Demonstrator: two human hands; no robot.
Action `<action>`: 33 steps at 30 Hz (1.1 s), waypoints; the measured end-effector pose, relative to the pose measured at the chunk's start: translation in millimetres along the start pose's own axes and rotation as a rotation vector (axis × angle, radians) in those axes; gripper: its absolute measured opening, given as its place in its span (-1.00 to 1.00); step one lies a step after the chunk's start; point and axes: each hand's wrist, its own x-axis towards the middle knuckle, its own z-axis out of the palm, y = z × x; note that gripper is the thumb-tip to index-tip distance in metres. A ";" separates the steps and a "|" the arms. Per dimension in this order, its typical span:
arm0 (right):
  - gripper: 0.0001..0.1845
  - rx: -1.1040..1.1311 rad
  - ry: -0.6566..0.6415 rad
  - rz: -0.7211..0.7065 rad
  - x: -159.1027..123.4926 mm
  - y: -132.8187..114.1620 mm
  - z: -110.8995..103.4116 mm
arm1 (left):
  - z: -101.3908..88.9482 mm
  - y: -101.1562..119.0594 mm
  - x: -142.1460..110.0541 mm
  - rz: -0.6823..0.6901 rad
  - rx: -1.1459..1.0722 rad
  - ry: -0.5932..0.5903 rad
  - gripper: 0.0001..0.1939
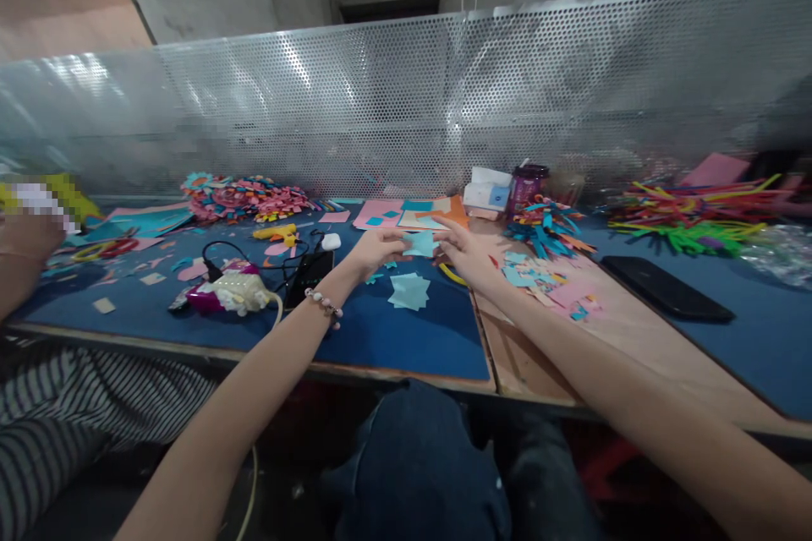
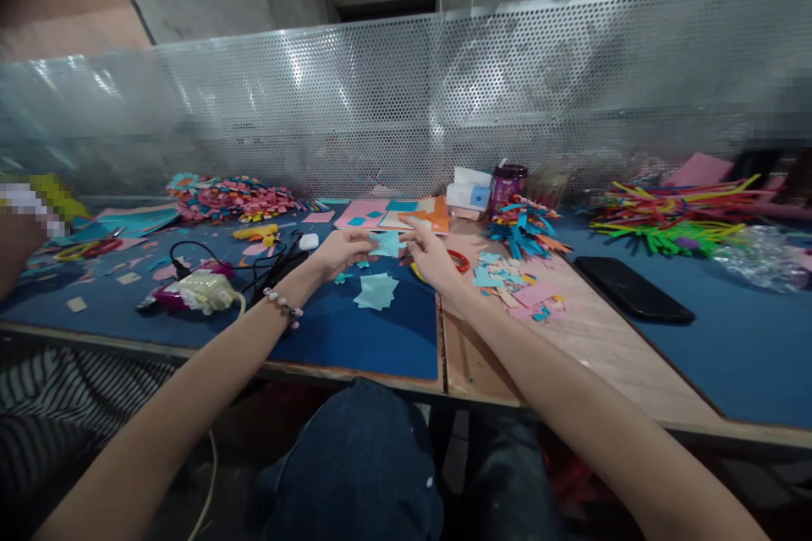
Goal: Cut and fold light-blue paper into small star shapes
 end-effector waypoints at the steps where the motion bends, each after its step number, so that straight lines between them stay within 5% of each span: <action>1: -0.52 -0.065 -0.022 -0.056 -0.3 -0.9 -2.2 | -0.6 0.4 0.1 0.008 -0.003 0.004 -0.83; 5: -0.53 -0.336 -0.065 -0.196 -2.3 -7.7 -4.3 | -1.4 1.4 -0.3 0.008 -0.011 -0.003 -0.82; 11: -0.71 -0.371 -0.007 -0.290 -5.1 -17.2 5.0 | -0.3 3.3 -1.4 -0.011 -0.029 -0.053 -0.80; 23: -0.78 -0.260 0.096 -0.199 -2.3 -6.3 5.1 | 6.8 9.0 -8.0 0.038 0.092 -0.150 -0.63; 33: -0.66 -0.203 0.183 -0.097 -2.3 0.0 7.4 | 16.2 10.0 -11.0 0.209 0.300 -0.043 -0.57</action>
